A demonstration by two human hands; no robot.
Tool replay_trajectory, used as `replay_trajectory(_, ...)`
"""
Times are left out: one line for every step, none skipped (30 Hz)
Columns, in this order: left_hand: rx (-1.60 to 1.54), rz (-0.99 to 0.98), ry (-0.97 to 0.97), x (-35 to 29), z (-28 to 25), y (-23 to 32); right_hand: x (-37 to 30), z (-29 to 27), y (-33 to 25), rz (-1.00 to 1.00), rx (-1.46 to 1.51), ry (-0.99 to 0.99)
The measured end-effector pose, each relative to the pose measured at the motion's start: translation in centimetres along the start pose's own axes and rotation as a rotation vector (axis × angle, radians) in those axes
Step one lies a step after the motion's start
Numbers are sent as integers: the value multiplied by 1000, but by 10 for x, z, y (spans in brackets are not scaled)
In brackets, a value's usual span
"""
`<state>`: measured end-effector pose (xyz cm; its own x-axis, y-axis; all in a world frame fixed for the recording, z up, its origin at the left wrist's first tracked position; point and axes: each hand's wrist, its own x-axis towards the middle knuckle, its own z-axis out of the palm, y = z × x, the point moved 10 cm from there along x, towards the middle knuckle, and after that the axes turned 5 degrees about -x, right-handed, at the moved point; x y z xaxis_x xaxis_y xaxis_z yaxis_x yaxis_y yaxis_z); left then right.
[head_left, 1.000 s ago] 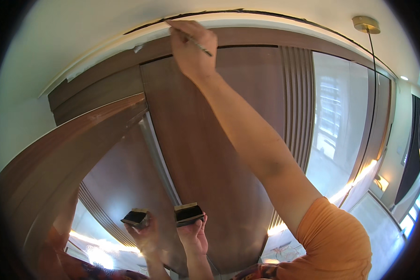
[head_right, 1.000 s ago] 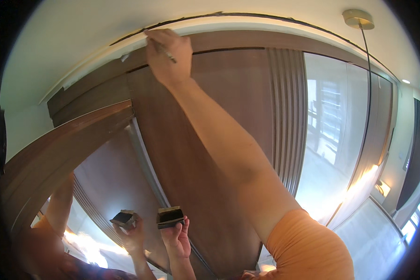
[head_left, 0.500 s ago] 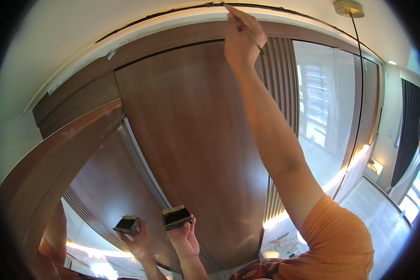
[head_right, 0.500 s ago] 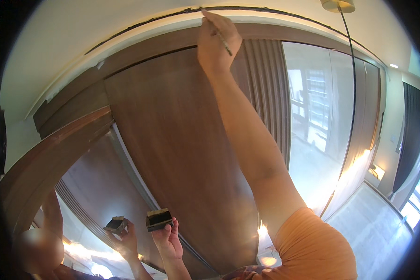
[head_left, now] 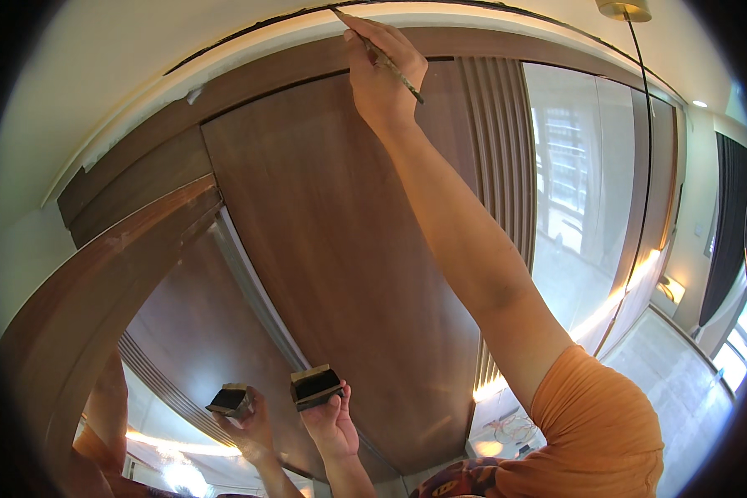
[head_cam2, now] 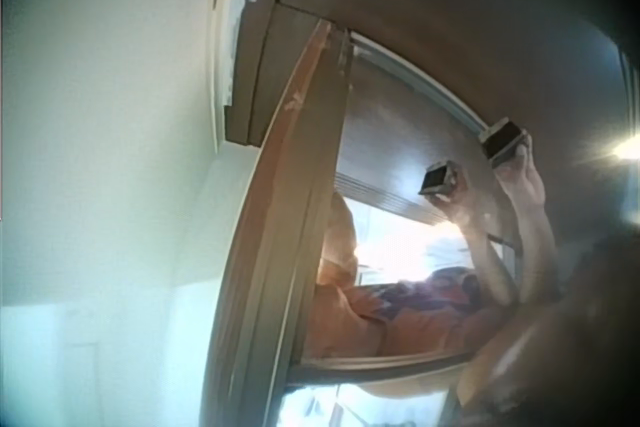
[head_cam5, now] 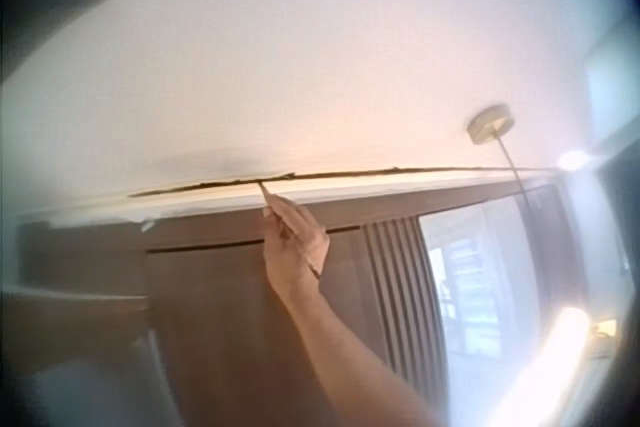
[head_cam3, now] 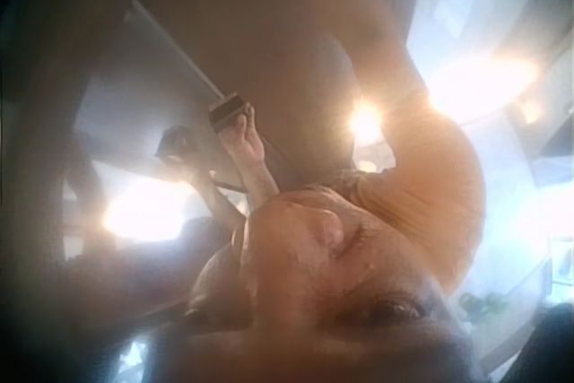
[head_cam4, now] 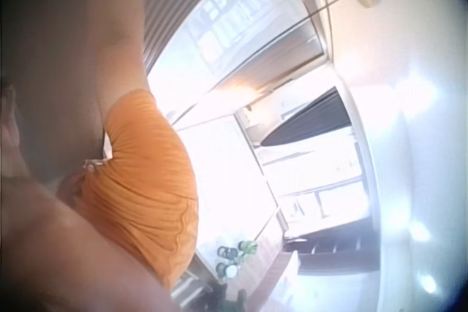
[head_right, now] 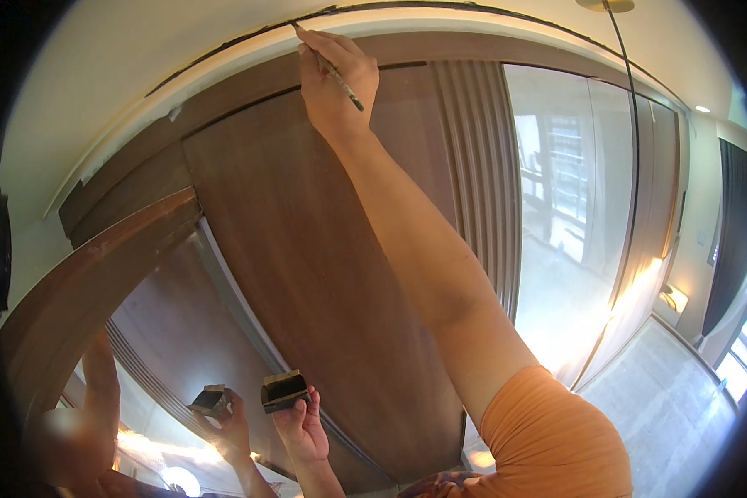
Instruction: The person uses a small brush to apply dark paint along the top edge of a wooden wall panel, repeatedly dipping the brush into a small container. The person stands on a ladder and works on the upper trim area.
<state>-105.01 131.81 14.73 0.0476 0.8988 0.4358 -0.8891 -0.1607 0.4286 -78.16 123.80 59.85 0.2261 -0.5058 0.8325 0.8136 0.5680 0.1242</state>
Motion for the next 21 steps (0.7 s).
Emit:
replay_trajectory(-11, -4, 15, 0, -2, -1, 1, -4, 1, -11, -13, 21)
replay_trajectory(-11, -10, 6, 1, -1, -1, 2, -7, 3, -10, -29, 36)
replay_trajectory(-9, -16, 2, 1, -1, -2, 3, -10, 4, -9, -43, 52)
replay_trajectory(-7, -19, 4, 1, -1, -2, 3, -12, 6, -8, -39, 71)
replay_trajectory(-4, -20, -1, 1, -1, -3, 2, -14, 6, -7, -35, 90)
replay_trajectory(-1, -18, -2, 1, -1, -3, 2, -16, 7, -5, -31, 110)
replay_trajectory(4, -18, -2, 1, 0, -3, 1, -13, 5, -19, -24, 91)
replay_trajectory(3, -23, -5, 1, 0, -4, -1, -9, 3, -32, -16, 72)
replay_trajectory(1, -27, -6, 1, 1, -5, -2, -5, 1, -42, -11, 43)
replay_trajectory(-1, -29, -3, 1, 1, -5, -3, -2, 2, -34, 5, 35)
replay_trajectory(3, -28, -4, 1, 2, -5, -3, 1, 2, -22, 20, 18)
replay_trajectory(8, -24, 0, 0, 2, -5, -3, 5, 3, -9, 35, 1)
replay_trajectory(13, -17, 8, 0, 1, -4, -3, 6, 2, -11, 50, 3)
replay_trajectory(8, -13, 3, 0, 2, -4, -2, 5, 2, -13, 64, 3)
replay_trajectory(4, -6, 1, 1, 2, -3, -1, 5, 3, -5, 76, -2)
replay_trajectory(3, 0, 2, 1, 2, -2, 0, 2, 0, -29, 55, 15)
replay_trajectory(2, 1, -2, 1, 2, -2, 2, -2, 0, -43, 31, 26)
replay_trajectory(3, 1, -4, 2, 2, -2, 3, -6, 0, -45, -1, 30)
replay_trajectory(4, 2, -3, 2, 1, -1, 4, -14, -1, -59, -4, 60)
replay_trajectory(6, 2, -4, 2, 0, -1, 6, -22, 0, -59, -16, 84)
replay_trajectory(8, 2, -2, 2, 0, -1, 8, -29, 1, -59, -27, 108)
